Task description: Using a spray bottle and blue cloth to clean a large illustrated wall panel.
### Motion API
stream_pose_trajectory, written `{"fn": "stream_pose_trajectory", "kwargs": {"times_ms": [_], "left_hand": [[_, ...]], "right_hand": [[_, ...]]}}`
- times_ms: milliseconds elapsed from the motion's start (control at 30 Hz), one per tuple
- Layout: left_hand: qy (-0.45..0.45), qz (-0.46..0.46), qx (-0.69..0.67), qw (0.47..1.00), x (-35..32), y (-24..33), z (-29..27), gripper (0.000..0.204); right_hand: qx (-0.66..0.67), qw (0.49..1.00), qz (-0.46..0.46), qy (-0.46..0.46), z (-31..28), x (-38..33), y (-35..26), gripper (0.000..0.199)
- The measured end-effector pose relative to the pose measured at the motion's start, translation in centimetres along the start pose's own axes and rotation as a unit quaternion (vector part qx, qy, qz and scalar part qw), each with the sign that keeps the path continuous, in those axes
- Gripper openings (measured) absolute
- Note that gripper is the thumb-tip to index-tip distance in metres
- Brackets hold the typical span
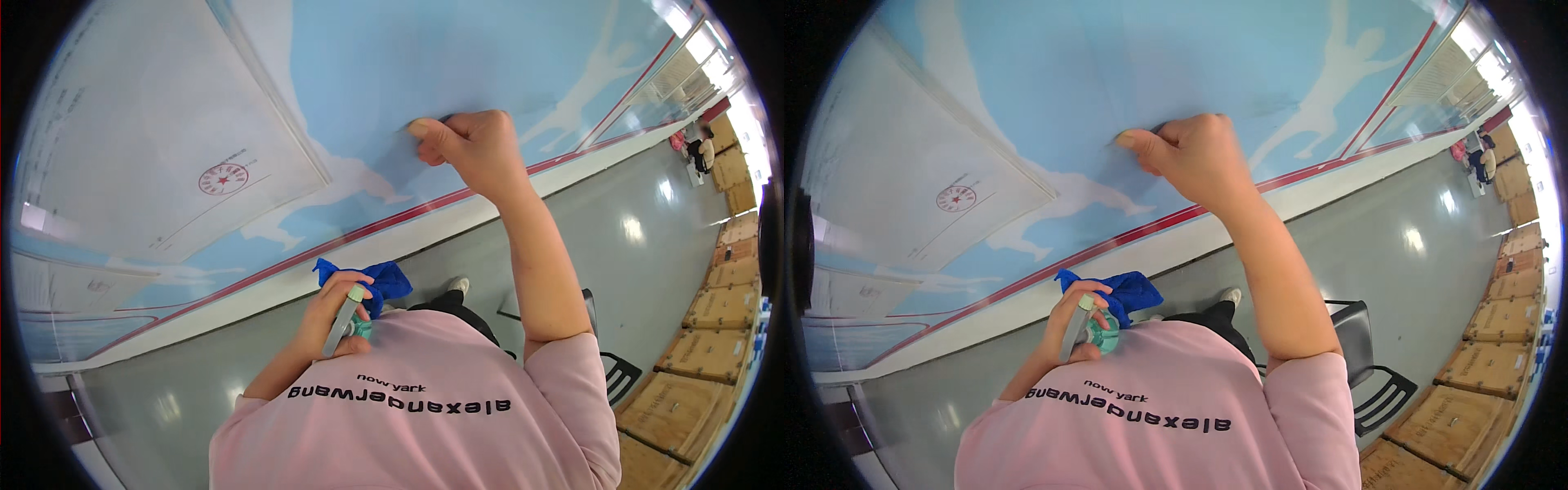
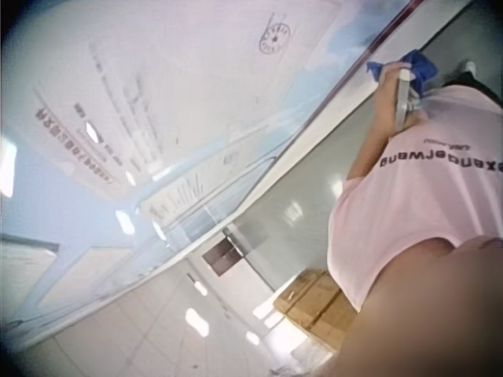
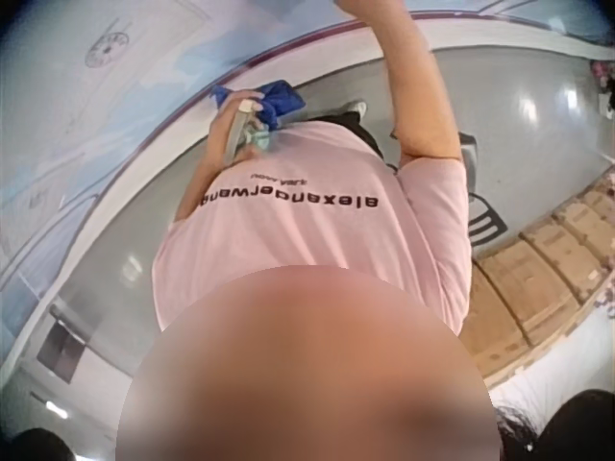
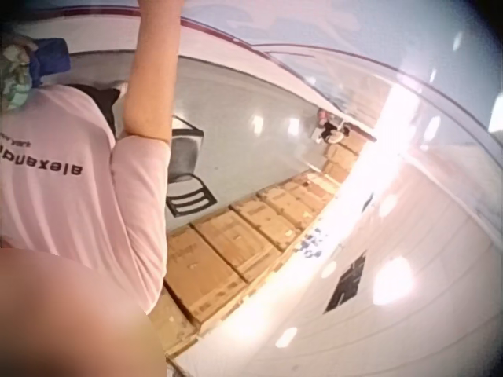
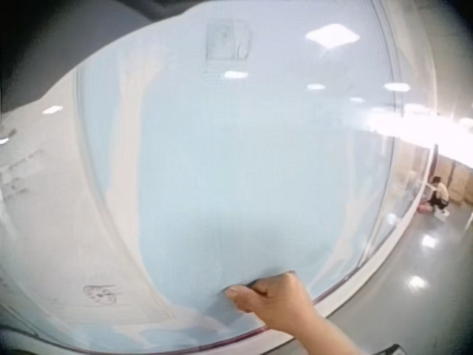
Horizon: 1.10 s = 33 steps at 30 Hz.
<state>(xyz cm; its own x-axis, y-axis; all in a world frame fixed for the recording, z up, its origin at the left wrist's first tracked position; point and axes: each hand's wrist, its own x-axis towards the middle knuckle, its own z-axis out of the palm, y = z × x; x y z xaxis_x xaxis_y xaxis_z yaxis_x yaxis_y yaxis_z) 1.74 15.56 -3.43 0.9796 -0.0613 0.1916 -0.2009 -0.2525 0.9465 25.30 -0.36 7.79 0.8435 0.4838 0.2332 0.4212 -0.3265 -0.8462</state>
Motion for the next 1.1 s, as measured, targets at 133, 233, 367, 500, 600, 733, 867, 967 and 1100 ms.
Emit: {"fn": "stream_pose_trajectory", "kwargs": {"times_ms": [133,233,367,500,600,733,867,967,1100], "left_hand": [[-0.008,-0.026,-0.031,0.999,0.3,0.1,-0.4,0.069],[-0.018,-0.005,-0.017,1.000,0.7,0.0,-0.5,0.069],[-0.024,-0.003,-0.010,1.000,0.5,0.1,-0.6,0.069],[-0.018,-0.008,-0.016,1.000,0.1,0.1,-0.3,0.070],[-0.010,-0.007,-0.009,1.000,0.0,0.0,-0.1,0.072],[0.000,-0.011,-0.006,1.000,0.0,0.0,-0.1,0.071],[-0.008,-0.012,-0.015,1.000,0.4,0.2,-0.3,0.070],[-0.020,0.016,-0.003,1.000,0.5,-0.3,-0.5,0.069],[-0.035,0.019,0.000,0.999,0.5,-0.1,-0.8,0.069]], "right_hand": [[-0.005,0.999,-0.029,-0.015,0.3,-0.1,-0.1,0.037],[0.007,0.999,-0.046,-0.027,0.1,-0.1,0.1,0.035],[0.023,0.998,-0.038,-0.038,-0.2,0.2,0.3,0.032],[-0.029,0.997,0.016,-0.064,-1.1,0.2,-0.2,0.035],[-0.110,0.991,0.069,-0.042,-0.7,0.1,-1.8,0.039],[-0.143,0.983,0.108,-0.043,-0.8,0.1,-2.6,0.041],[-0.072,0.994,0.053,-0.067,-1.1,0.3,-1.6,0.038],[-0.057,0.996,0.015,-0.067,-0.8,0.2,-1.5,0.037],[-0.050,0.996,0.000,-0.070,-0.4,0.3,-0.7,0.036]]}}
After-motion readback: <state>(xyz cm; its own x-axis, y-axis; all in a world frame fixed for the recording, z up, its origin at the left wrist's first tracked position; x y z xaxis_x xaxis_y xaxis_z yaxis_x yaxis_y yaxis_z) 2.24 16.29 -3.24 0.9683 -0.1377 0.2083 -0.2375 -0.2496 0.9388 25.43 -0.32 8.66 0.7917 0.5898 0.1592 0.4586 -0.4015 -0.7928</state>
